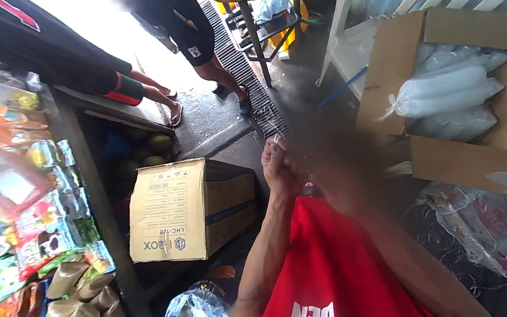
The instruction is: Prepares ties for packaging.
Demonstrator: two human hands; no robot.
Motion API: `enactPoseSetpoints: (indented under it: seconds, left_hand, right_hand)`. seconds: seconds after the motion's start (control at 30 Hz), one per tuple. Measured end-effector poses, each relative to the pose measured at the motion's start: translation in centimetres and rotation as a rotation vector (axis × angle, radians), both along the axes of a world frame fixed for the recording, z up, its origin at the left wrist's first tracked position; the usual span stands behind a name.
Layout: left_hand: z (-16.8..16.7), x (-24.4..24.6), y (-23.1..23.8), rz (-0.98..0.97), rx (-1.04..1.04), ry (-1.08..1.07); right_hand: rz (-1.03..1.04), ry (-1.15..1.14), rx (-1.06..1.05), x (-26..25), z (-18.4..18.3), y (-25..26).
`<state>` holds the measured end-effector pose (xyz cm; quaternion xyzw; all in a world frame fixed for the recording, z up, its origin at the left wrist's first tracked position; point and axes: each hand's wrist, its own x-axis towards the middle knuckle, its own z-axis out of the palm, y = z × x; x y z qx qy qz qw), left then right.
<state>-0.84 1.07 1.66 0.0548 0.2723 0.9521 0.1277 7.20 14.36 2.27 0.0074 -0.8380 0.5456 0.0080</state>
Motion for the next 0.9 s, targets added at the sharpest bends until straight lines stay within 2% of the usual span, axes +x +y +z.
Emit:
enactPoseSetpoints:
  seconds: [0.07, 0.13, 0.17, 0.23, 0.3, 0.33, 0.37, 0.4, 0.47, 0.53, 0.6, 0.67, 0.73, 0.8, 0.9]
  left_hand:
    - [-0.4, 0.0, -0.3, -0.001, 0.025, -0.100]
    - [-1.7, -0.1, -1.5, -0.003, -0.105, -0.211]
    - [-2.7, -0.1, -2.7, -0.005, -0.276, -0.265]
    - [-4.7, 0.0, -5.8, -0.054, -0.865, -0.286]
    - [-4.6, 0.0, -9.0, -0.148, -1.593, -0.047]
    - [-3.4, 0.1, -9.7, -0.116, -1.796, 0.118]
    - [-2.0, 0.2, -9.7, -0.033, -1.852, 0.279]
    - [-0.4, 0.3, -9.0, 0.009, -1.812, 0.414]
    - [2.1, 0.6, -5.7, -0.088, -1.563, 0.604]
    - [2.1, 0.7, -2.0, -0.314, -1.279, 0.688]
    - [0.6, 1.1, 0.4, -0.468, -1.114, 0.684]
    - [-0.2, 1.4, 1.5, -0.500, -1.085, 0.574]
    - [-0.3, 1.7, 2.0, -0.491, -1.159, 0.492]
    - [0.0, 1.6, 2.5, -0.501, -1.182, 0.487]
    - [0.2, 1.0, 2.4, -0.546, -1.165, 0.527]
  right_hand:
    - [-0.015, -0.026, -0.025, -0.1, 0.1, 0.4]
    - [-0.048, -0.037, -0.030, -0.3, -0.1, 1.5]
    - [-0.064, -0.043, -0.018, -0.4, -0.3, 2.2]
    - [-0.052, -0.102, 0.015, -0.5, -0.5, 4.0]
    - [0.028, -0.191, 0.034, -0.6, -0.4, 5.9]
    - [0.081, -0.222, 0.046, -0.7, -0.4, 6.7]
    - [0.134, -0.236, 0.060, -0.7, -0.4, 7.4]
    - [0.191, -0.242, 0.077, -0.7, -0.2, 7.8]
    - [0.310, -0.284, 0.133, -0.9, 1.1, 8.0]
    - [0.381, -0.382, 0.224, -1.4, 3.7, 7.8]
    - [0.403, -0.420, 0.359, -1.8, 5.3, 7.7]
    - [0.416, -0.424, 0.521, -2.1, 6.0, 7.9]
    - [0.403, -0.346, 0.652, -1.7, 5.6, 8.1]
    - [0.389, -0.315, 0.687, -1.5, 5.3, 8.5]
    - [0.393, -0.350, 0.618, -1.5, 5.2, 8.9]
